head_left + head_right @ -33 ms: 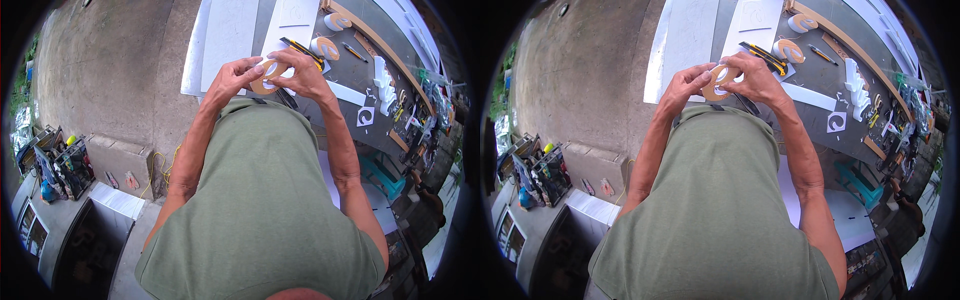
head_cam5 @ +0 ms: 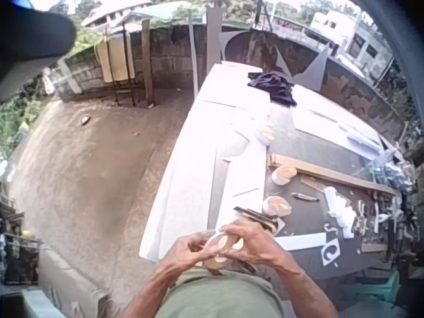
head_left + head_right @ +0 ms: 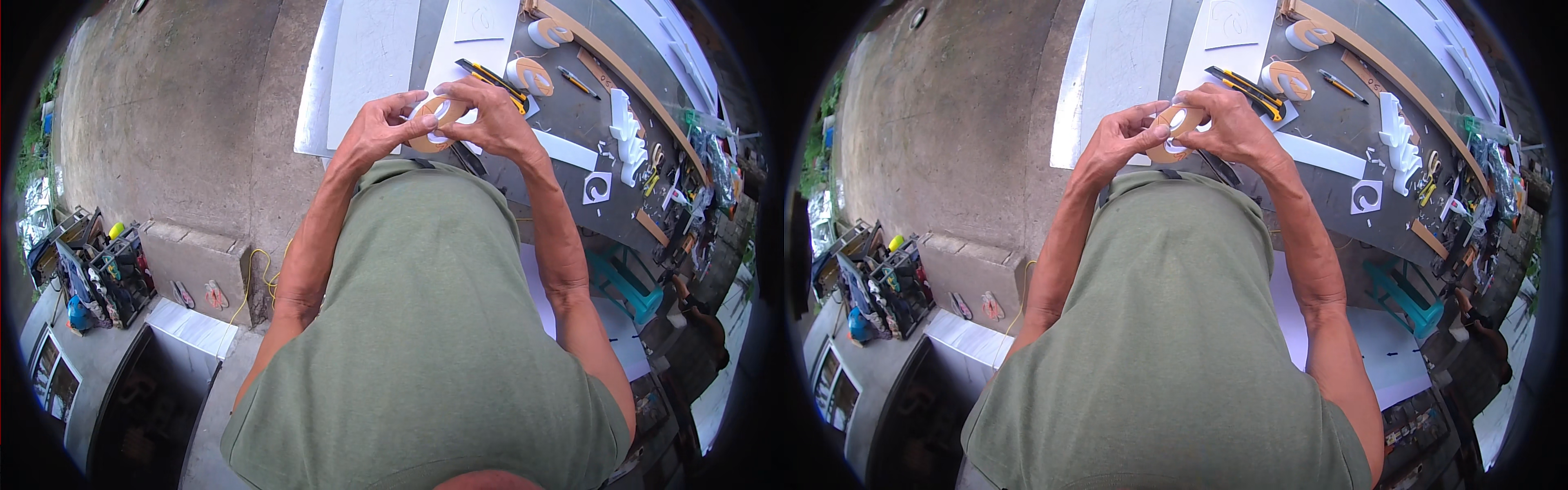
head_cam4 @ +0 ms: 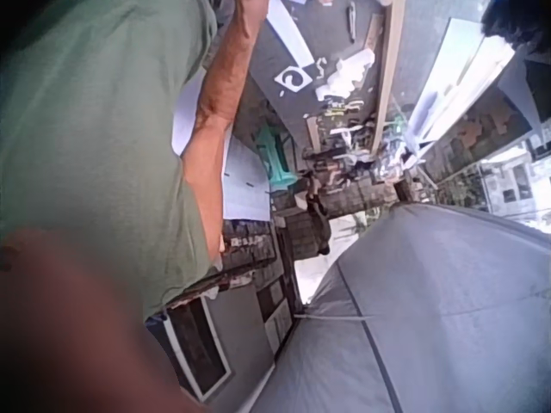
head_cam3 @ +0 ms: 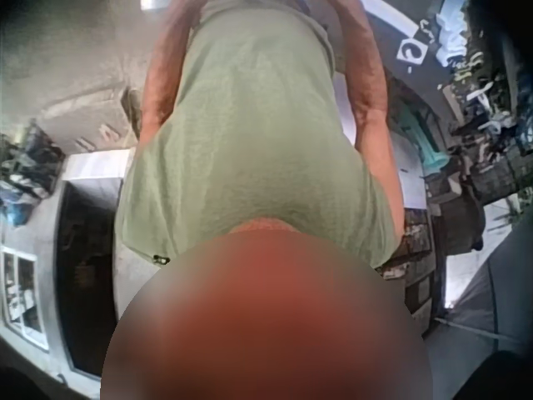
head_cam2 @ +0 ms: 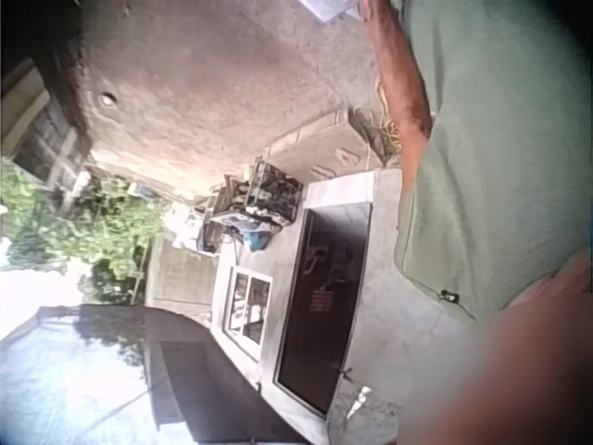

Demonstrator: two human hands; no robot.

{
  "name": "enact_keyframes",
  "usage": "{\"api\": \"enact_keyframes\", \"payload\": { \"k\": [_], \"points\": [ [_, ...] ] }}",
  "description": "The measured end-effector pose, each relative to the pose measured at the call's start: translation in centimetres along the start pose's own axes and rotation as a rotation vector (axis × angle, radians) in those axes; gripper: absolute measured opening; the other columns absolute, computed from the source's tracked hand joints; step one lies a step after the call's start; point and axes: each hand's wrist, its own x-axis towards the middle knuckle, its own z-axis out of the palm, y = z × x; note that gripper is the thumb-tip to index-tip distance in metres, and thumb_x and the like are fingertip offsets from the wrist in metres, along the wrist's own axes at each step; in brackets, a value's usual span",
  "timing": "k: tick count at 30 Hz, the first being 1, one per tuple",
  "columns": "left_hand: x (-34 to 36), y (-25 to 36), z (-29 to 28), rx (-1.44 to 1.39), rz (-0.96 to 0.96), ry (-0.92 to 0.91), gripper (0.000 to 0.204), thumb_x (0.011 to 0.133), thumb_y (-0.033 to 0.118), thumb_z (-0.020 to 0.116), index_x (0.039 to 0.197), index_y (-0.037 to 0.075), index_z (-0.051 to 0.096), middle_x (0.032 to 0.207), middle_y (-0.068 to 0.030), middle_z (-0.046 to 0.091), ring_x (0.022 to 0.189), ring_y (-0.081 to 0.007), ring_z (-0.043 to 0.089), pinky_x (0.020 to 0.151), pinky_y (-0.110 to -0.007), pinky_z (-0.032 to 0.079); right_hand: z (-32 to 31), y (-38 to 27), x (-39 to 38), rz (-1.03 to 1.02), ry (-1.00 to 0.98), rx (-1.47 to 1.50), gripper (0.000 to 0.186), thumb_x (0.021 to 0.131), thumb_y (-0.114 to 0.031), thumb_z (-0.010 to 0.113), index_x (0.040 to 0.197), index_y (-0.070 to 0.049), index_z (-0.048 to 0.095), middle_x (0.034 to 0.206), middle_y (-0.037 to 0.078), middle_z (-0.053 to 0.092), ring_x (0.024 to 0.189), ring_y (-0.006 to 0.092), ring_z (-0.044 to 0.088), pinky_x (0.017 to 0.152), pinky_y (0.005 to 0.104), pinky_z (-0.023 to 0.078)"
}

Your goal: The recorder is finishing the edges of a foam letter and applying adhesive tape to its surface.

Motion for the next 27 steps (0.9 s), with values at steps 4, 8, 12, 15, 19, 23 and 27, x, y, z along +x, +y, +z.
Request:
{"api": "enact_keyframes", "payload": {
  "k": [4,8,12,15,19,23,27],
  "points": [
    [0.7,-0.4,0.3,0.067,0.046,0.009,0.065,0.084,0.04,0.082,0.132,-0.001,0.065,0.101,-0.0178,0.074,0.092,-0.0231,0.071,0.079,-0.035,0.058,-0.6,0.9,1.3,0.118,-0.113,-0.052,0.063,0.082,-0.038,0.081,0.13,0.0,0.066,0.106,0.021,0.071,0.093,0.0297,0.071,0.087,0.0383,0.057],
    [-0.3,0.4,0.2,-0.126,0.106,0.024,0.048,0.095,0.024,0.072,0.131,-0.006,0.063,0.115,-0.0168,0.071,0.106,-0.0225,0.069,0.095,-0.04,0.056,-1.7,2.1,1.5,0.126,-0.021,0.451,0.054,0.1,-0.041,0.063,0.137,-0.002,0.061,0.119,0.017,0.069,0.101,0.021,0.069,0.091,0.0357,0.058],
    [-0.6,1.0,0.0,-0.438,0.138,0.131,0.043,0.1,0.02,0.065,0.13,-0.01,0.06,0.119,-0.0157,0.068,0.109,-0.0201,0.067,0.097,-0.038,0.056,-1.0,0.8,-0.7,0.094,0.126,0.624,0.044,0.1,-0.03,0.064,0.131,0.002,0.063,0.114,0.017,0.071,0.098,0.0214,0.071,0.084,0.0332,0.061],
    [-1.1,1.7,0.4,-0.54,0.21,0.153,0.043,0.101,0.02,0.064,0.132,-0.009,0.058,0.12,-0.015,0.067,0.11,-0.0196,0.066,0.098,-0.036,0.055,0.8,-1.1,-2.7,0.119,0.148,0.857,0.04,0.098,-0.021,0.069,0.128,0.004,0.064,0.108,0.015,0.072,0.094,0.0204,0.072,0.08,0.0311,0.062],
    [-1.3,2.4,1.3,-0.378,0.34,0.201,0.048,0.099,0.024,0.067,0.137,-0.005,0.058,0.124,-0.0161,0.069,0.111,-0.0202,0.067,0.095,-0.035,0.057,2.0,-3.2,-3.4,0.172,0.215,0.975,0.041,0.092,-0.012,0.075,0.127,0.004,0.065,0.108,0.012,0.072,0.091,0.0158,0.07,0.082,0.0288,0.061],
    [-1.5,2.9,1.9,-0.213,0.409,0.223,0.052,0.098,0.026,0.069,0.14,-0.003,0.057,0.124,-0.0155,0.069,0.11,-0.02,0.067,0.095,-0.035,0.056,2.5,-3.3,-3.8,0.153,0.272,0.927,0.038,0.093,-0.006,0.072,0.129,0.004,0.064,0.11,0.015,0.07,0.095,0.0201,0.071,0.082,0.0325,0.062],
    [-2.2,3.3,2.6,-0.182,0.387,0.201,0.052,0.098,0.026,0.069,0.14,-0.003,0.057,0.127,-0.0169,0.067,0.112,-0.0201,0.066,0.096,-0.035,0.056,2.6,-3.6,-4.0,0.171,0.332,0.992,0.035,0.094,-0.009,0.072,0.126,0.002,0.067,0.104,0.01,0.071,0.087,0.0163,0.071,0.083,0.0284,0.061]
  ]
}}
